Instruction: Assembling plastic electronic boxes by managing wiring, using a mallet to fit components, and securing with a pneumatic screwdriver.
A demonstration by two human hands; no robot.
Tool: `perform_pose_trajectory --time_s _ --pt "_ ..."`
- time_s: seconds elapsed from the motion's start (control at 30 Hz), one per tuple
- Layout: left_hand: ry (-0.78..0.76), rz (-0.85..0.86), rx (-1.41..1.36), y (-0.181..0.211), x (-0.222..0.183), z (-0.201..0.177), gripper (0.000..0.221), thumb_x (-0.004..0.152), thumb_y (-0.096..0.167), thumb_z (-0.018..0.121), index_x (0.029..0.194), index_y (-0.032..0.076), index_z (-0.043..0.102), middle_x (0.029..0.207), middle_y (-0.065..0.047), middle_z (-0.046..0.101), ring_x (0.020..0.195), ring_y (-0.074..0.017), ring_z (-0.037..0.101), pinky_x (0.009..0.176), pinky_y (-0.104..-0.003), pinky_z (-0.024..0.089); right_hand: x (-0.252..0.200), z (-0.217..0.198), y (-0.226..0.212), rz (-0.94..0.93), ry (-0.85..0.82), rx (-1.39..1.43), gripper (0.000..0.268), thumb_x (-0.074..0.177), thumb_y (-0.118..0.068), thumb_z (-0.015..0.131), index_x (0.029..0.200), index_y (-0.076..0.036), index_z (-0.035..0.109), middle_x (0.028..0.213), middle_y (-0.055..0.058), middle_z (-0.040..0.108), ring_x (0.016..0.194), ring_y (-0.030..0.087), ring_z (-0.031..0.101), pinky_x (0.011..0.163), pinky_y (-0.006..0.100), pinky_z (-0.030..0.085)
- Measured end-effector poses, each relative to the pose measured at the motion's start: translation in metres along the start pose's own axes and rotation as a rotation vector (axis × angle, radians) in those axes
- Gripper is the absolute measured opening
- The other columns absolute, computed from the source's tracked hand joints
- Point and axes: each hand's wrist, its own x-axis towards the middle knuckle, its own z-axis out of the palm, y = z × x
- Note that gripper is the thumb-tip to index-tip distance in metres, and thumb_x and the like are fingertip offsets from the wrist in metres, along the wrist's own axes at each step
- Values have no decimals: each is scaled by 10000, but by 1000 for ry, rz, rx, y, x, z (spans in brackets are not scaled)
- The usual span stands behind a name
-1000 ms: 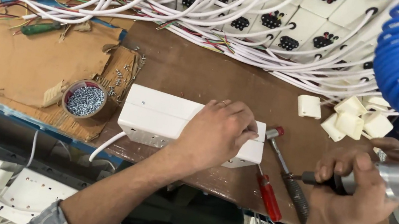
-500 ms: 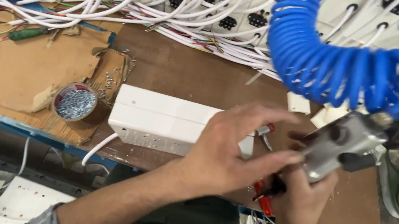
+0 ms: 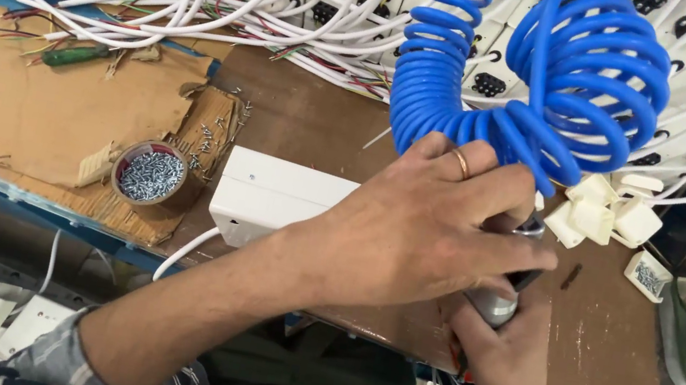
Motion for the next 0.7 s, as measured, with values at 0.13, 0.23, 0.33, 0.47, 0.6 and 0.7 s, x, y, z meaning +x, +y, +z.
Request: perform_pose_trajectory --time_s 0.13,0.23,0.33,0.47,0.6,0.7 --pt "173 -24 -65 0 -2 10 343 859 375 846 1115 184 720 961 17 520 919 -192 507 784 -389 396 1 -15 25 120 -51 -87 174 837 32 711 994 94 670 721 84 627 563 119 569 459 274 437" --pt "383 -55 -64 -3 -16 44 385 908 378 884 1193 177 722 1003 38 566 911 -165 523 782 -369 411 9 -7 13 -65 -45 55 271 858 15 655 1121 41 596 837 2 653 675 62 608 523 230 475" --pt "555 -200 -469 -7 -9 33 454 911 376 801 1256 134 632 1166 3 568 1097 -146 599 927 -321 561 24 -5 -1 -24 4 51 223 866 19 609 1065 89 682 740 73 683 562 131 615 462 271 461" --pt "379 -591 -510 -41 -39 44 308 918 286 771 1204 175 742 1109 5 714 952 -151 704 847 -329 633 59 8 -23 -291 37 308 272 929 10 654 1190 19 582 782 78 629 580 142 592 486 294 474" --pt "-26 -472 -149 -42 -51 53 272 808 242 788 1051 123 758 1089 -88 707 1023 -278 684 898 -434 535 86 16 -20 -440 85 562 236 1009 42 616 1228 36 529 771 72 548 601 151 547 500 309 476" --pt "-132 -471 -86 -38 -46 53 261 794 264 768 1025 143 773 1026 -94 706 1010 -307 680 903 -470 499 93 19 -18 -473 31 609 266 1032 46 609 1276 36 503 770 72 529 634 152 537 525 308 472"
